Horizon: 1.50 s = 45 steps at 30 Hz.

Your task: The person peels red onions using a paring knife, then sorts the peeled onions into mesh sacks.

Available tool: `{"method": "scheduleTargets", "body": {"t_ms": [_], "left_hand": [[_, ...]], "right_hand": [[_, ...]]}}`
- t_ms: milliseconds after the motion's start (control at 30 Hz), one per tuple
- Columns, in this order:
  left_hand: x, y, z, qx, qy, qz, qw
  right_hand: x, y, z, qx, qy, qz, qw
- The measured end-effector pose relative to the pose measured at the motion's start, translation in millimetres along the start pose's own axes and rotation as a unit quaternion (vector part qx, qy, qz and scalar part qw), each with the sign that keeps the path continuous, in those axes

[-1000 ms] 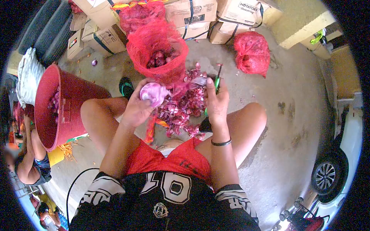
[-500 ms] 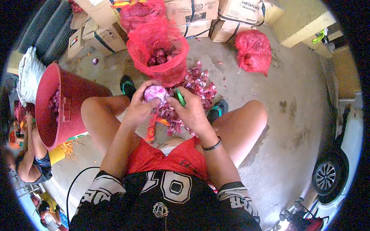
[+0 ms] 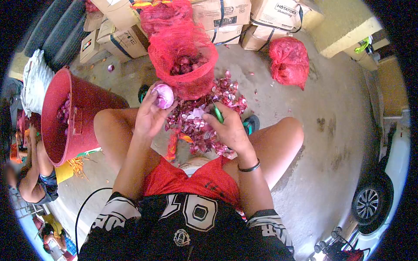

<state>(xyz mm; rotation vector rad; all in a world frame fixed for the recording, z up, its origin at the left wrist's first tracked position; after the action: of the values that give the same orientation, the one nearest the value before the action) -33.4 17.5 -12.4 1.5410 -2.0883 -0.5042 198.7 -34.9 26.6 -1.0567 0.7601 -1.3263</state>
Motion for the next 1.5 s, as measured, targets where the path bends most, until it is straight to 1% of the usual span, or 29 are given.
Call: {"method": "scheduleTargets", "body": {"t_ms": [33, 133, 167, 200, 233, 267, 300, 333, 367, 433, 467, 533, 600, 667, 733, 767, 800, 833, 867, 900, 967, 1067, 1167, 1200, 1300, 1333, 1433, 1467, 1500], "left_hand": [[0.8, 2.0, 0.8, 0.004, 0.007, 0.006, 1.000], [-0.5, 24.5, 6.3, -0.049, 0.025, -0.014, 0.998], [-3.9, 43.2, 16.0, -0.089, 0.034, -0.061, 0.994], [-6.5, 69.5, 29.9, -0.069, 0.034, -0.100, 0.992], [-7.0, 102.0, 29.0, -0.026, 0.076, -0.159, 0.984], [-3.0, 136.1, 13.2, 0.046, -0.009, -0.219, 0.975], [-2.9, 165.7, 5.6, 0.077, 0.059, -0.354, 0.930], [-3.7, 188.4, 6.5, 0.209, 0.006, -0.377, 0.903], [-8.6, 193.9, 9.4, 0.195, -0.002, -0.364, 0.911], [-17.0, 195.6, -14.5, 0.166, -0.017, -0.341, 0.925], [-26.1, 183.9, -26.0, 0.115, 0.035, -0.317, 0.941], [-50.8, 152.8, -34.6, -0.068, -0.014, -0.248, 0.966], [-77.3, 114.4, -55.8, -0.220, -0.030, -0.150, 0.964], [-104.1, 76.9, -69.4, -0.357, -0.013, -0.145, 0.923], [-145.9, 45.9, -51.9, -0.494, -0.074, -0.172, 0.849], [-161.3, 32.4, -46.1, -0.565, -0.079, -0.191, 0.799], [-181.3, 16.8, -31.3, -0.608, -0.074, -0.158, 0.774], [-198.3, 4.2, -16.7, -0.699, -0.074, -0.157, 0.693], [-206.2, -6.4, -8.5, -0.707, -0.065, -0.103, 0.697], [-217.8, -16.0, 2.3, -0.776, -0.058, -0.035, 0.626], [-238.5, -39.1, 44.4, -0.839, -0.027, 0.039, 0.542], [-259.6, -71.1, 112.9, -0.876, 0.004, 0.055, 0.479], [-251.0, -85.7, 129.1, -0.905, 0.023, -0.022, 0.424], [-242.9, -82.5, 116.0, -0.895, 0.036, -0.051, 0.441], [-250.9, -81.9, 121.7, -0.877, 0.056, -0.048, 0.476], [-243.4, -70.0, 106.8, -0.882, 0.030, -0.012, 0.470], [-239.7, -49.2, 96.0, -0.744, 0.066, 0.044, 0.664], [-246.1, -45.1, 102.4, -0.719, 0.067, -0.009, 0.692], [-249.0, -37.7, 100.0, -0.633, 0.070, 0.028, 0.770]], "right_hand": [[-1.4, 1.6, 2.7, 0.007, 0.002, -0.003, 1.000], [-0.3, 9.2, 4.0, 0.097, 0.028, 0.015, 0.995], [0.3, 10.8, 4.3, 0.126, 0.037, 0.021, 0.991], [-0.1, 14.9, 4.6, 0.140, 0.052, 0.035, 0.988], [-0.6, 20.3, 4.9, 0.153, 0.067, 0.048, 0.985], [-1.4, 22.4, 5.2, 0.166, 0.082, 0.061, 0.981], [-2.5, 21.0, 5.6, 0.156, 0.085, 0.047, 0.983], [-3.7, 18.1, 6.0, 0.146, 0.089, 0.033, 0.985], [-6.1, 16.6, 6.4, 0.136, 0.091, 0.020, 0.986], [-12.5, 16.1, 6.4, 0.142, 0.078, 0.017, 0.987], [-14.1, 16.5, 5.3, 0.145, 0.071, 0.014, 0.987], [-17.1, 16.0, 4.0, 0.123, 0.066, 0.020, 0.990], [-20.5, 14.8, 7.1, 0.123, 0.068, 0.027, 0.990], [-22.0, 14.3, 11.0, 0.119, 0.071, 0.013, 0.990], [-25.8, 18.3, 11.3, 0.115, 0.064, 0.009, 0.991], [-27.4, 18.6, 11.3, 0.117, 0.064, 0.009, 0.991], [-28.2, 17.9, 12.3, 0.119, 0.066, 0.009, 0.991], [-28.7, 18.0, 12.9, 0.122, 0.068, 0.008, 0.990], [-29.5, 21.8, 13.1, 0.120, 0.070, 0.010, 0.990], [-30.9, 28.1, 12.2, 0.118, 0.072, 0.013, 0.990], [-33.3, 38.5, 10.9, 0.110, 0.072, 0.011, 0.991], [-34.1, 49.8, 8.7, 0.098, 0.069, 0.001, 0.993], [-35.5, 49.7, 9.8, 0.129, 0.060, 0.014, 0.990], [-36.1, 51.1, 9.2, 0.128, 0.067, 0.015, 0.989], [-36.8, 46.0, 10.5, 0.131, 0.073, 0.021, 0.988], [-37.6, 47.1, 11.7, 0.136, 0.037, -0.010, 0.990], [-38.4, 33.2, 13.3, 0.083, 0.053, 0.020, 0.995], [-38.8, 34.2, 14.3, 0.074, 0.062, 0.033, 0.995], [-39.5, 36.9, 13.8, 0.063, 0.070, 0.045, 0.995]]}}
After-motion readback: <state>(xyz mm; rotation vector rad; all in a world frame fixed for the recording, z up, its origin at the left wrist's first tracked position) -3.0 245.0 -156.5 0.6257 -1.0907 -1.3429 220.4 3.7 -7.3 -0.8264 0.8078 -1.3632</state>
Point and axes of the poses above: each hand's wrist, its own x-axis away from the middle knuckle, its own z-axis out of the back of the hand, y = z × x, the point moved 2 cm from there along -x, towards the middle knuckle, and after that the axes turned 5 degrees about x, right-handed, at the moved point
